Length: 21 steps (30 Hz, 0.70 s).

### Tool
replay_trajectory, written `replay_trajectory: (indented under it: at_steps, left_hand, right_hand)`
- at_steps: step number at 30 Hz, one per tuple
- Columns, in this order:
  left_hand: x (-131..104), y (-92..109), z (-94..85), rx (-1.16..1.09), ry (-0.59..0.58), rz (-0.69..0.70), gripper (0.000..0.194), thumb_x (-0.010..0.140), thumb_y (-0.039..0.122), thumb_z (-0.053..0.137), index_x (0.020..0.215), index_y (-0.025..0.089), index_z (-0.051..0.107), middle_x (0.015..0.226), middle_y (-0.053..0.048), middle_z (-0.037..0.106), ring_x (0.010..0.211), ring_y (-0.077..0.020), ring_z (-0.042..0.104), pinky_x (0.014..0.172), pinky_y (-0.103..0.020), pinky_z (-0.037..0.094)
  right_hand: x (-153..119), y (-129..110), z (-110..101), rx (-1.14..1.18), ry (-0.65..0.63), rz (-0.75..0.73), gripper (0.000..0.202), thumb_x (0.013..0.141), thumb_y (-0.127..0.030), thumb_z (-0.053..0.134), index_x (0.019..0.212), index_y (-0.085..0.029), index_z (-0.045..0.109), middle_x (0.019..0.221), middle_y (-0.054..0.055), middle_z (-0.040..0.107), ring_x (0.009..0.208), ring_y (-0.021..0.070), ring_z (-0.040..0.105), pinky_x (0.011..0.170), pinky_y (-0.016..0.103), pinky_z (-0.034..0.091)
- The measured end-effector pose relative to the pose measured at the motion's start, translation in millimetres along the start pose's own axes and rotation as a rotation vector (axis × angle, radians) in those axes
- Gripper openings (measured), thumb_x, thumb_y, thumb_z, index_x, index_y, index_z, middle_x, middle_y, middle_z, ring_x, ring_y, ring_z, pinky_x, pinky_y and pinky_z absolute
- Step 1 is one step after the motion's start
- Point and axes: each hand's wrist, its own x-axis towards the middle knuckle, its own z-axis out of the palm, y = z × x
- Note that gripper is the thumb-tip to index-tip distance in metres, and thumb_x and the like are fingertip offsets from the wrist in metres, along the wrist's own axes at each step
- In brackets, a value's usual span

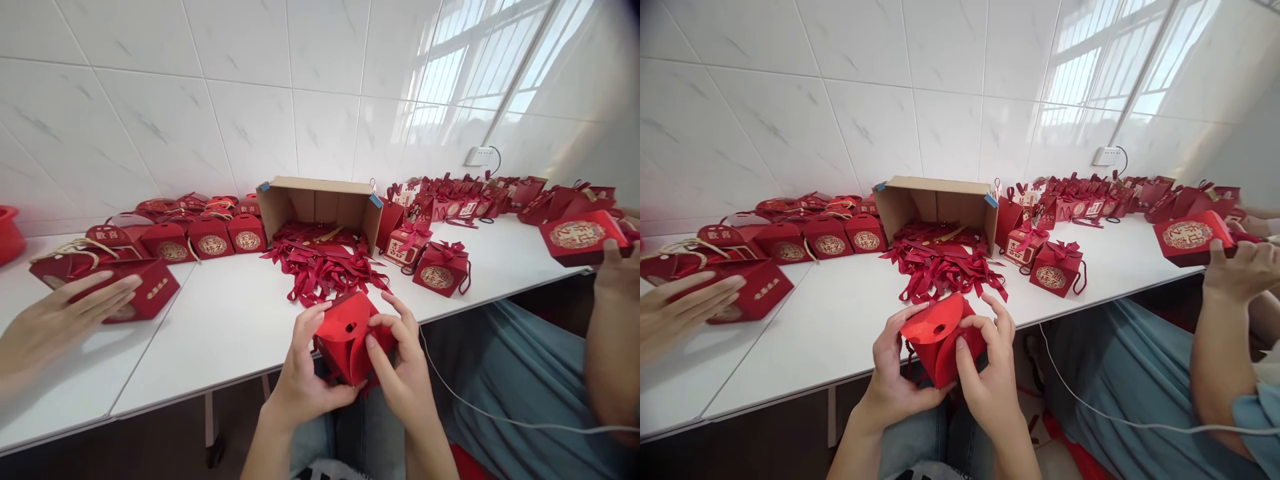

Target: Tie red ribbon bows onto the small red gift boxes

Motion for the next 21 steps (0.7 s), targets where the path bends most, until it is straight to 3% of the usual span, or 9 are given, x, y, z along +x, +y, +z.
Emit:
replay_trajectory:
  at_steps: [4, 8, 10, 13, 15, 17, 21]
  left_hand:
    - [-3, -5, -3.6, 0.015, -0.023, -0.083, 0.101, 0.061, 0.018, 0.077, 0.143, 0.023, 0.017, 0.134, -0.018, 0.039, 0.124, -0.0337, 0.043, 0.100, -0.055, 0.040]
    - [-3, -7, -14.4, 0.034, -0.062, -0.196, 0.096, 0.065, 0.015, 0.071, 0.144, 0.022, 0.017, 0.139, -0.019, 0.031, 0.133, -0.0348, 0.032, 0.105, -0.059, 0.031]
    - [-2, -2, -22.4, 0.061, -0.105, -0.215, 0.085, 0.068, 0.014, 0.066, 0.142, 0.022, 0.025, 0.145, -0.018, 0.023, 0.139, -0.0368, 0.019, 0.107, -0.061, 0.026]
    - [0, 10, -32.5, 0.020, -0.127, -0.221, 0.051, 0.077, 0.027, 0.058, 0.127, 0.021, 0.048, 0.150, -0.014, 0.017, 0.141, -0.0385, 0.009, 0.108, -0.062, 0.022]
    - [2, 18, -34.2, -0.039, -0.085, -0.263, 0.034, 0.086, 0.037, 0.047, 0.115, 0.021, 0.056, 0.149, -0.012, 0.022, 0.140, -0.0369, 0.016, 0.109, -0.060, 0.023]
    - [4, 25, -31.4, -0.058, -0.009, -0.344, 0.027, 0.090, 0.037, 0.042, 0.107, 0.022, 0.058, 0.145, -0.012, 0.031, 0.137, -0.0336, 0.027, 0.109, -0.057, 0.026]
    - [8, 36, -22.0, 0.020, 0.046, -0.387, 0.010, 0.085, 0.024, 0.056, 0.094, 0.023, 0.061, 0.134, -0.010, 0.044, 0.127, -0.0308, 0.041, 0.103, -0.053, 0.036]
  right_hand:
    - [-2, -1, -6, 0.070, -0.005, -0.033, 0.001, 0.086, -0.022, 0.052, 0.088, -0.022, 0.052, 0.129, 0.012, 0.044, 0.126, 0.0279, 0.038, 0.099, 0.045, 0.035]
    - [-3, -1, -4, 0.141, -0.124, -0.049, 0.004, 0.090, -0.019, 0.048, 0.088, -0.023, 0.048, 0.106, 0.008, 0.055, 0.104, 0.0213, 0.052, 0.088, 0.038, 0.041]
    - [-3, -2, -1, 0.136, -0.191, -0.061, 0.006, 0.091, -0.019, 0.046, 0.088, -0.023, 0.048, 0.094, 0.005, 0.058, 0.093, 0.0192, 0.055, 0.083, 0.037, 0.041]
    - [-4, -5, 5, 0.108, -0.250, -0.109, 0.009, 0.092, -0.016, 0.043, 0.086, -0.023, 0.047, 0.087, 0.002, 0.059, 0.085, 0.0172, 0.056, 0.081, 0.036, 0.040]
    - [-5, -7, 8, 0.113, -0.266, -0.139, 0.011, 0.092, -0.015, 0.042, 0.085, -0.023, 0.046, 0.086, 0.002, 0.059, 0.083, 0.0164, 0.057, 0.081, 0.035, 0.040]
    - [-6, -10, 9, 0.124, -0.289, -0.155, 0.012, 0.092, -0.014, 0.042, 0.085, -0.023, 0.046, 0.086, 0.002, 0.059, 0.083, 0.0159, 0.057, 0.082, 0.035, 0.040]
    - [-7, -12, 8, 0.132, -0.308, -0.170, 0.012, 0.091, -0.014, 0.044, 0.084, -0.023, 0.046, 0.085, 0.001, 0.059, 0.081, 0.0158, 0.057, 0.082, 0.035, 0.041]
